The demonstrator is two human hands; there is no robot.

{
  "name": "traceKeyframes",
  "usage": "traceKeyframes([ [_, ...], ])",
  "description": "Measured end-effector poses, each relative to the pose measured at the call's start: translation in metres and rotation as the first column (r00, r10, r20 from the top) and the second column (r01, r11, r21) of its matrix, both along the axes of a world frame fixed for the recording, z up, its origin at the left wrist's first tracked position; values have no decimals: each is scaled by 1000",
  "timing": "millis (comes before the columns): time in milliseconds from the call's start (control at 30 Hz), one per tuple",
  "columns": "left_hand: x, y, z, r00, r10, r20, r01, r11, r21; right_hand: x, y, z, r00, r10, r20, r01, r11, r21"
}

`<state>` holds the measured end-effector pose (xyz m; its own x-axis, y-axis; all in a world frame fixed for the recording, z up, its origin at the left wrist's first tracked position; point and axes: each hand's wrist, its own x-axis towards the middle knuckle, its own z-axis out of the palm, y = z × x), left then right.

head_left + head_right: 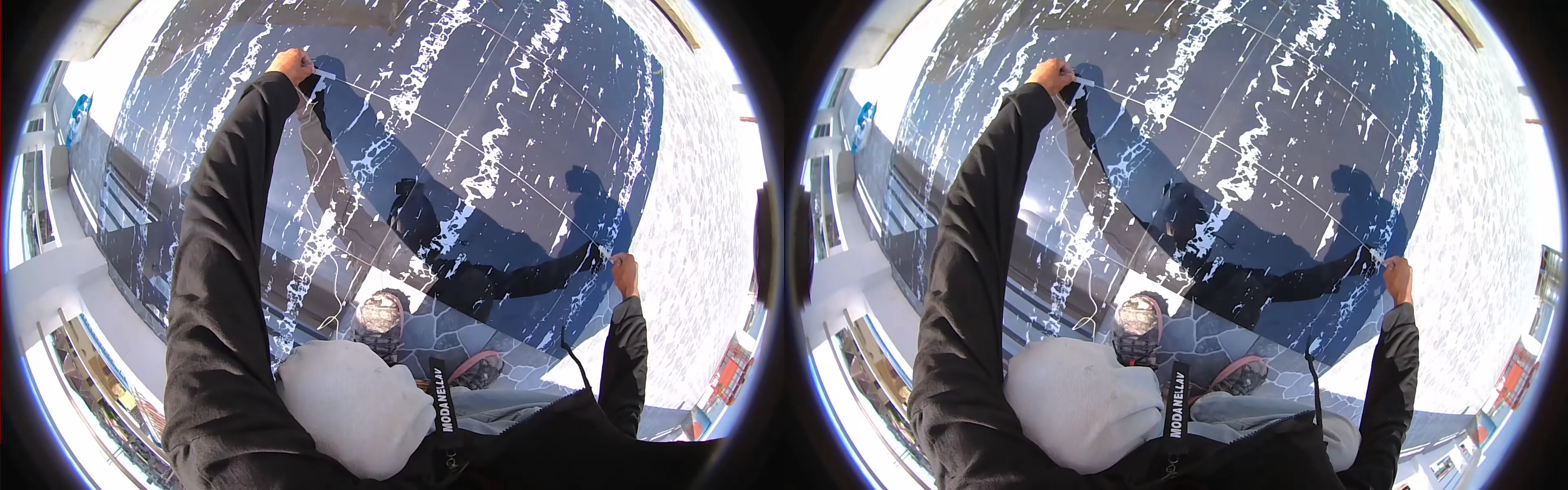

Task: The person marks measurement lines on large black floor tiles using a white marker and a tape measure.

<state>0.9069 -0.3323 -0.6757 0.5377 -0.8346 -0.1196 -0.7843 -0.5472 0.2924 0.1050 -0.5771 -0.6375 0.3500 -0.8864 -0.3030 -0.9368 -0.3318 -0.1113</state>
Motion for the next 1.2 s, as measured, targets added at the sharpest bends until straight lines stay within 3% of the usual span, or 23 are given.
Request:
traceKeyframes([
  [67,-6,0,7,1000,8,11,-9,1000,10,-1,0,-1,998,-66,2,66,997,35],
  [233,-7,-3,11,996,78,-34,-76,996,41,4,4,3,1000,-26,-1,26,1000,9],
  [600,1,-9,13,997,51,-57,-46,996,79,-2,-1,-1,998,-67,-7,68,997,38],
  [667,1,-10,14,998,47,-47,-43,995,95,-14,-4,-11,994,86,61,-83,995,-51],
  [767,4,-11,14,998,42,-46,-36,992,120,-20,-8,-15,993,107,53,-104,993,-52],
  [867,5,-12,13,994,85,-64,-77,990,121,-2,2,1,999,-48,22,48,999,14],
  [1200,5,-15,16,986,139,-94,-124,981,150,-8,0,-4,999,5,33,-4,1000,-14],
])
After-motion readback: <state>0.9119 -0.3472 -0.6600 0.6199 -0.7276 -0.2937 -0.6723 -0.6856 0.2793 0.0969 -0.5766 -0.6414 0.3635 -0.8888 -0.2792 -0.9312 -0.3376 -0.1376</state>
